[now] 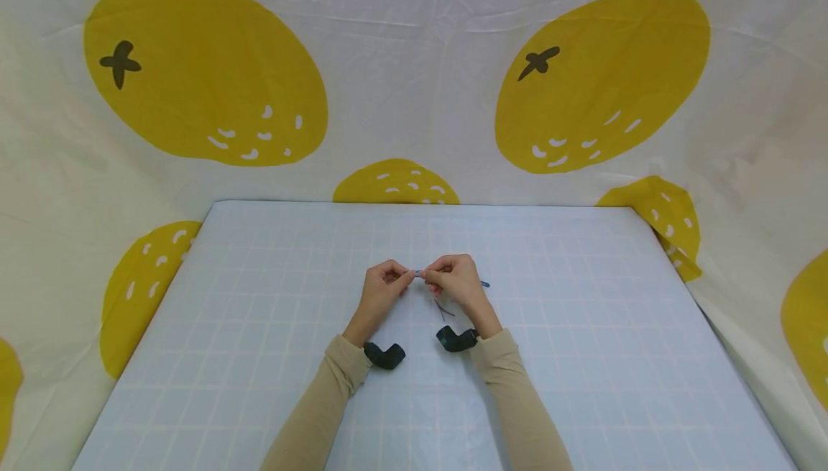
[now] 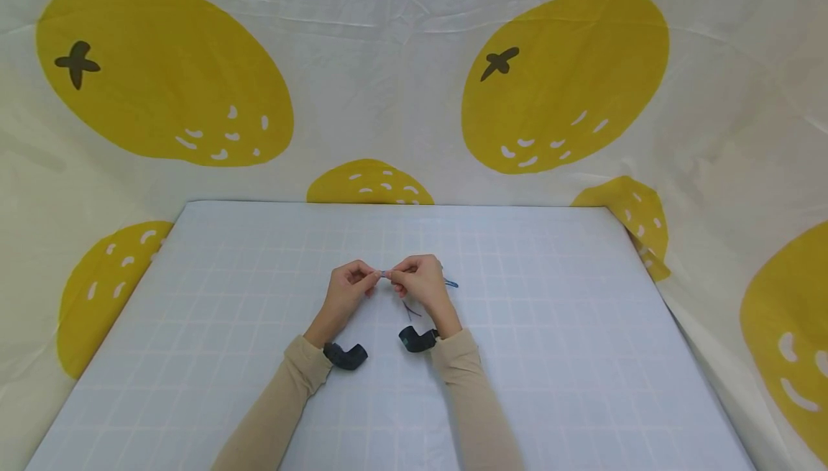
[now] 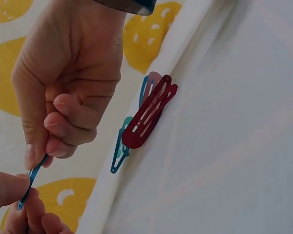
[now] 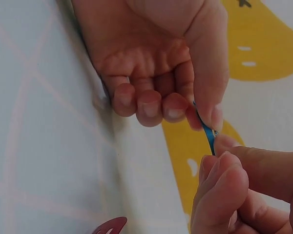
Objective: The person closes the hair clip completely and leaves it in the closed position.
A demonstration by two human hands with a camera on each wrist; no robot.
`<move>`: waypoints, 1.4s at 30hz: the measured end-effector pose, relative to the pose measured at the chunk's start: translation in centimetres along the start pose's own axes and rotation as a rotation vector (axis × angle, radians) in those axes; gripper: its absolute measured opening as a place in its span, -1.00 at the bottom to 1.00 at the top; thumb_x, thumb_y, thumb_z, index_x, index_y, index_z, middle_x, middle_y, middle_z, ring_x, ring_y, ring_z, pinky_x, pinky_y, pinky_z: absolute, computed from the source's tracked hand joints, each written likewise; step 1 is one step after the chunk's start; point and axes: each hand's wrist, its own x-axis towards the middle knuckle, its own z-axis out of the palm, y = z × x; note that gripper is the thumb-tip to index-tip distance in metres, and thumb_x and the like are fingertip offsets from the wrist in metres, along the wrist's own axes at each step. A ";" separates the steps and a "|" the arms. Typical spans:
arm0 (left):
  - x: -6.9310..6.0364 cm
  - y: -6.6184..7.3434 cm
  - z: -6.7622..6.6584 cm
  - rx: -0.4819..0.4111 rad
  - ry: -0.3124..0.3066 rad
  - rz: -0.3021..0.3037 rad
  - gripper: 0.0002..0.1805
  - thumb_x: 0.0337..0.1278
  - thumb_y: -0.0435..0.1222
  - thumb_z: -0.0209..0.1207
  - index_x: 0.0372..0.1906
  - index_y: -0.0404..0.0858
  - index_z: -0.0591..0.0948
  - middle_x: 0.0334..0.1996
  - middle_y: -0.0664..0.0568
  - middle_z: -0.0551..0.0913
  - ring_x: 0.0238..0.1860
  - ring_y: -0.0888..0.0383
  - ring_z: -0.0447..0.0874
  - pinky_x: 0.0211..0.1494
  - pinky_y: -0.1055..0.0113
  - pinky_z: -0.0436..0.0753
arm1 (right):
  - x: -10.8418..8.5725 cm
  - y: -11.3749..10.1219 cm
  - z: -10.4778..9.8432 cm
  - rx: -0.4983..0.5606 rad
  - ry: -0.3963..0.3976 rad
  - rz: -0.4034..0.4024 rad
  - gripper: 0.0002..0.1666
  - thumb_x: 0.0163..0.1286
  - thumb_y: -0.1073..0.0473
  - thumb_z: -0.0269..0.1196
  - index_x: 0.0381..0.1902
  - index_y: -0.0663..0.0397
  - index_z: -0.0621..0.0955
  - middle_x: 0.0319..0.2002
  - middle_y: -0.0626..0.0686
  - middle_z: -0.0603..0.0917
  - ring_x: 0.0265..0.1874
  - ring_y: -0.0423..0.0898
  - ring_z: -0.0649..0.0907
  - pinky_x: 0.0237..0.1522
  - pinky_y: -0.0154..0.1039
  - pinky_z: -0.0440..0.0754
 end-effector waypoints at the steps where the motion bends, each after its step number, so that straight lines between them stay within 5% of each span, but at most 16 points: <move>1: 0.0 0.0 0.0 0.001 -0.003 -0.003 -0.83 0.24 -0.35 0.30 -0.34 -0.42 0.63 -0.52 0.01 0.56 -0.52 0.04 0.45 -0.43 0.31 0.48 | 0.0 0.0 0.0 -0.002 0.001 -0.002 -0.91 0.23 0.35 0.38 -0.47 0.28 0.72 -0.62 0.08 0.66 -0.73 -0.13 0.54 -0.62 -0.28 0.54; 25: -0.2 -0.1 0.5 0.035 0.069 0.073 -0.84 0.18 -0.45 0.31 -0.48 -0.35 0.60 -0.64 0.02 0.50 -0.64 0.19 0.42 -0.54 0.42 0.41 | 0.0 0.1 0.8 -0.108 0.077 0.014 -0.86 0.23 0.37 0.37 -0.53 0.27 0.70 -0.67 0.05 0.64 -0.76 -0.16 0.55 -0.66 -0.33 0.52; 42: -0.1 -0.3 0.5 0.015 0.062 0.081 -0.87 0.17 -0.45 0.31 -0.44 -0.37 0.62 -0.60 0.01 0.54 -0.61 0.19 0.44 -0.53 0.41 0.44 | 0.0 0.0 0.6 -0.101 0.043 0.005 -0.87 0.24 0.38 0.34 -0.51 0.28 0.70 -0.65 0.07 0.64 -0.75 -0.15 0.55 -0.64 -0.32 0.55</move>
